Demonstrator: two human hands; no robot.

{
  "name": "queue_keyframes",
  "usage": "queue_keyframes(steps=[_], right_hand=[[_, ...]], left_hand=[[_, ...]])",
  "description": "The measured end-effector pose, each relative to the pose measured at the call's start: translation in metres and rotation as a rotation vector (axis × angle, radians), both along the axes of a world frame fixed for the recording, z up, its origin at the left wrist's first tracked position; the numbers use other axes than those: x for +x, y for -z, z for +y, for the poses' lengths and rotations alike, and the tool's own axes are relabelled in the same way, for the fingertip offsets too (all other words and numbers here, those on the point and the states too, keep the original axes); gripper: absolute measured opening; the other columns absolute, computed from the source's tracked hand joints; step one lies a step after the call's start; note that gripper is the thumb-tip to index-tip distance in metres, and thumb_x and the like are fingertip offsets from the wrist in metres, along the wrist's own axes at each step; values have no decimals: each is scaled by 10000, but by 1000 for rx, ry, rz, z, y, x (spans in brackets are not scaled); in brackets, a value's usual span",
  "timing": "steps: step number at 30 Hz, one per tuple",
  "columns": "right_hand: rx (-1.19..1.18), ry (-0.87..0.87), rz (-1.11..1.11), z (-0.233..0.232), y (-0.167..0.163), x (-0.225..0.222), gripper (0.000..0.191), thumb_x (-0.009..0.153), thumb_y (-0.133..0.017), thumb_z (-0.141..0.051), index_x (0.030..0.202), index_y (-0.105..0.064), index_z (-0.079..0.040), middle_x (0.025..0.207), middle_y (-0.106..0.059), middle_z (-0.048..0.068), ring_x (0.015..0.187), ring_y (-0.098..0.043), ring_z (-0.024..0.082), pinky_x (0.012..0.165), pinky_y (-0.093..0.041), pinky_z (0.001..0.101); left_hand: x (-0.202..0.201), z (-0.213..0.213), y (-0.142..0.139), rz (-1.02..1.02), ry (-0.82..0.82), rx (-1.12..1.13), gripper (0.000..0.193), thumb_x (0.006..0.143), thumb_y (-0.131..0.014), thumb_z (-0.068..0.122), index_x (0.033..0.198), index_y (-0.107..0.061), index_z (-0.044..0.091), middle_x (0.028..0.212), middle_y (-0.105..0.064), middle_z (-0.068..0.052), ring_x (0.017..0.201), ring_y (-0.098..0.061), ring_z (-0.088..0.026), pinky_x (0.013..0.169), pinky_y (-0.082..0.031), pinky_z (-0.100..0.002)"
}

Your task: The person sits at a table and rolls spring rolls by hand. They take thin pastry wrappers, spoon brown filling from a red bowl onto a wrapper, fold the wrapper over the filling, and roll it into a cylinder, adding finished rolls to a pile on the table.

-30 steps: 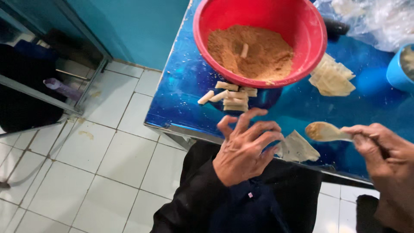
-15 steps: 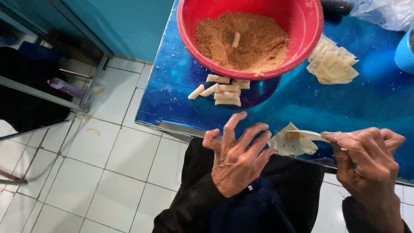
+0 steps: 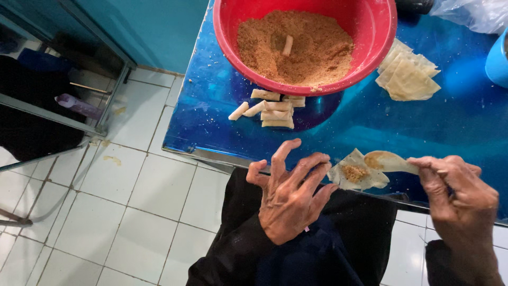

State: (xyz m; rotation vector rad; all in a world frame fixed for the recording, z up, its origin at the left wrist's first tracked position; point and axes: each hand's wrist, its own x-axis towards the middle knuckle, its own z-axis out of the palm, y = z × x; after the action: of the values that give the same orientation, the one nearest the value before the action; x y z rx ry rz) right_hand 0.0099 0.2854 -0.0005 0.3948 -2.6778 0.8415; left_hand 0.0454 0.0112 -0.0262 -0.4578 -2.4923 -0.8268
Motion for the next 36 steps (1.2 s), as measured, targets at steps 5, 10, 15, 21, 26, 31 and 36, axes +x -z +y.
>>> queue_keyframes(steps=[5,10,15,21,26,31,36], right_hand=[[-158,-20,-110,-9,-36,-21,227,1173,-461,-82,1188,-670,5,899,-636,102,779,-594,162,751,-495,277],[-1,-259,181,-53,-87,-74,206,1152,-450,-33,1278,-610,2,1048,-631,153,879,-598,180,766,-498,295],[337,-481,543,-111,-102,-118,175,982,-743,-132,1154,-775,-126,1012,-728,59,1036,-528,257,896,-325,478],[323,-359,351,-74,-88,-72,226,970,-777,-222,1175,-765,-128,1175,-706,88,1225,-477,284,1006,-288,472],[505,-29,96,-28,-42,-11,144,1004,-776,-350,1088,-781,-232,1128,-730,-42,1209,-481,206,992,-311,356],[566,66,91,-15,-4,12,238,880,-806,-411,1030,-779,-228,1053,-727,-71,1228,-490,239,1029,-289,423],[555,92,45,-21,-1,11,197,829,-828,-366,933,-775,-207,1020,-737,-70,1223,-505,255,1022,-291,439]], left_hand=[[0,3,2,18,-19,2,282,878,-815,274,1130,-746,165,1308,-611,75,1429,-391,-300,1021,-214,-576],[-2,8,0,28,-38,17,238,872,-804,254,1099,-761,198,1297,-634,93,1427,-399,-285,1045,-201,-580],[-4,13,-4,-10,-79,72,183,853,-804,254,1021,-749,208,1256,-662,122,1420,-405,-268,1044,-190,-577],[-7,11,-4,15,-125,96,236,843,-816,239,1051,-739,157,1282,-641,97,1418,-389,-286,1029,-183,-571],[-7,11,-1,34,-105,81,121,850,-802,187,932,-712,192,1267,-647,129,1428,-376,-274,1038,-174,-568],[-8,19,-2,27,-99,64,142,861,-800,166,965,-707,185,1258,-651,132,1425,-406,-273,1049,-174,-570],[-8,23,-7,43,-86,74,175,877,-801,183,1023,-706,193,1165,-667,105,1360,-493,-262,1044,-180,-569]])
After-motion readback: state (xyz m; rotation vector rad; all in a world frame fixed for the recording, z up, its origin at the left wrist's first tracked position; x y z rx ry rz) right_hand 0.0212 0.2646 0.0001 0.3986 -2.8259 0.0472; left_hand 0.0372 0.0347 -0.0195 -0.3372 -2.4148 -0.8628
